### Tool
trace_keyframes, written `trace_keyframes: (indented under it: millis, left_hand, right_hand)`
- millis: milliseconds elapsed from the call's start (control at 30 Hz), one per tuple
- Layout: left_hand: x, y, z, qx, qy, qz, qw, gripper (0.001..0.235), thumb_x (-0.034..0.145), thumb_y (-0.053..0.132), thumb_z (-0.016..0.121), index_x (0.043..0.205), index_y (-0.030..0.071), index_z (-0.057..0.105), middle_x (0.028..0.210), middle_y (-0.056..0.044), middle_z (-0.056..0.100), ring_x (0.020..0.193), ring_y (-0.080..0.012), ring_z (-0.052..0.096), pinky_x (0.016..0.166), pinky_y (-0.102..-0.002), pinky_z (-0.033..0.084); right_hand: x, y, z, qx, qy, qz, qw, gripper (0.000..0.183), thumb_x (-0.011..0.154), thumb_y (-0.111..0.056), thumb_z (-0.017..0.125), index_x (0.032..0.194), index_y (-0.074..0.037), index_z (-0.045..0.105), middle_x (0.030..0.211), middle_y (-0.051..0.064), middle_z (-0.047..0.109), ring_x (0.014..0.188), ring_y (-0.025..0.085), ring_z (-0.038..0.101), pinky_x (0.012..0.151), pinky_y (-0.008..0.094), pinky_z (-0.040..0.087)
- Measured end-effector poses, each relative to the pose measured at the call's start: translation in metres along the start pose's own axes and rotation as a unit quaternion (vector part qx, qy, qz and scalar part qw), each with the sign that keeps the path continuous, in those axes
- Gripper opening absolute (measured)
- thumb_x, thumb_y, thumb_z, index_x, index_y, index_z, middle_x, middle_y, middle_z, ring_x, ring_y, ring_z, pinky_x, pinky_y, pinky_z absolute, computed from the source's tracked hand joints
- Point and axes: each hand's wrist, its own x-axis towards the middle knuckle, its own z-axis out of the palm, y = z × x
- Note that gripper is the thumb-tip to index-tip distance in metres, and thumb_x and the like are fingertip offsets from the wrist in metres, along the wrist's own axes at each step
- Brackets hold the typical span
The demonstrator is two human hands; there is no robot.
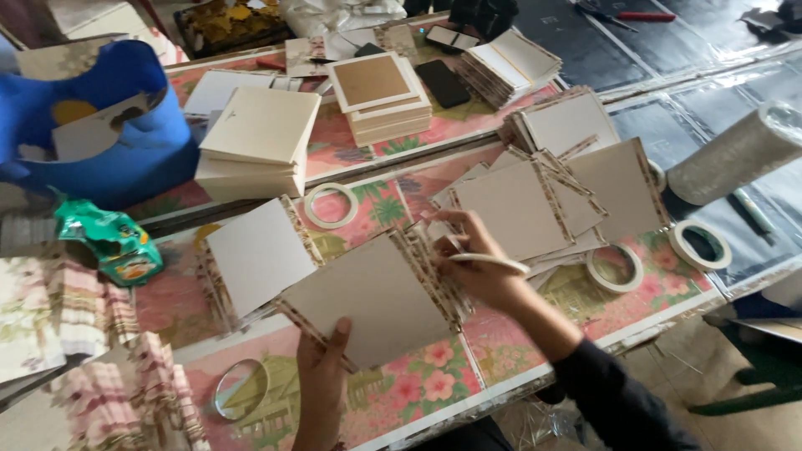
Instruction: Applying double-sided tape to the edges of decorative cards and peeling the backing for assembly.
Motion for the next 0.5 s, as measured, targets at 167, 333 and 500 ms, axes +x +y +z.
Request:
trace_keyframes:
  millis: [167,333,500]
  left_hand:
    - [-0.010,0.028,0.013,0.052,-0.059,0.245,0.966,0.078,0.087,0.002,0.078,0.151,0.011,0.034,0.138,-0.016,0.063,0.123,-0.0279,0.065,0.107,-0.042,0.057]
    - [0.005,-0.029,0.004,0.153,-0.092,0.079,0.981,0.060,0.080,0.022,0.091,0.130,0.004,0.065,0.117,-0.012,0.078,0.102,-0.0228,0.074,0.086,-0.037,0.062]
    - [-0.019,-0.031,0.064,0.268,0.040,-0.102,0.957,0.042,0.082,0.028,0.084,0.118,0.006,0.084,0.111,-0.008,0.088,0.101,-0.0228,0.078,0.089,-0.036,0.060]
  right_hand:
    - [0.036,-0.054,-0.126,-0.491,0.166,-0.125,0.846,0.083,0.093,-0.044,0.085,0.153,-0.013,0.039,0.131,0.027,0.066,0.118,0.041,0.065,0.088,0.058,0.052]
    - [0.082,-0.045,-0.181,-0.670,0.037,0.257,0.695,0.080,0.102,-0.068,0.046,0.168,-0.033,0.016,0.161,0.027,0.033,0.141,0.044,0.042,0.101,0.052,0.053]
    - [0.069,-0.033,-0.158,-0.544,0.118,0.284,0.780,0.108,0.079,-0.072,0.080,0.158,-0.031,0.021,0.140,0.029,0.050,0.119,0.053,0.060,0.101,0.062,0.047]
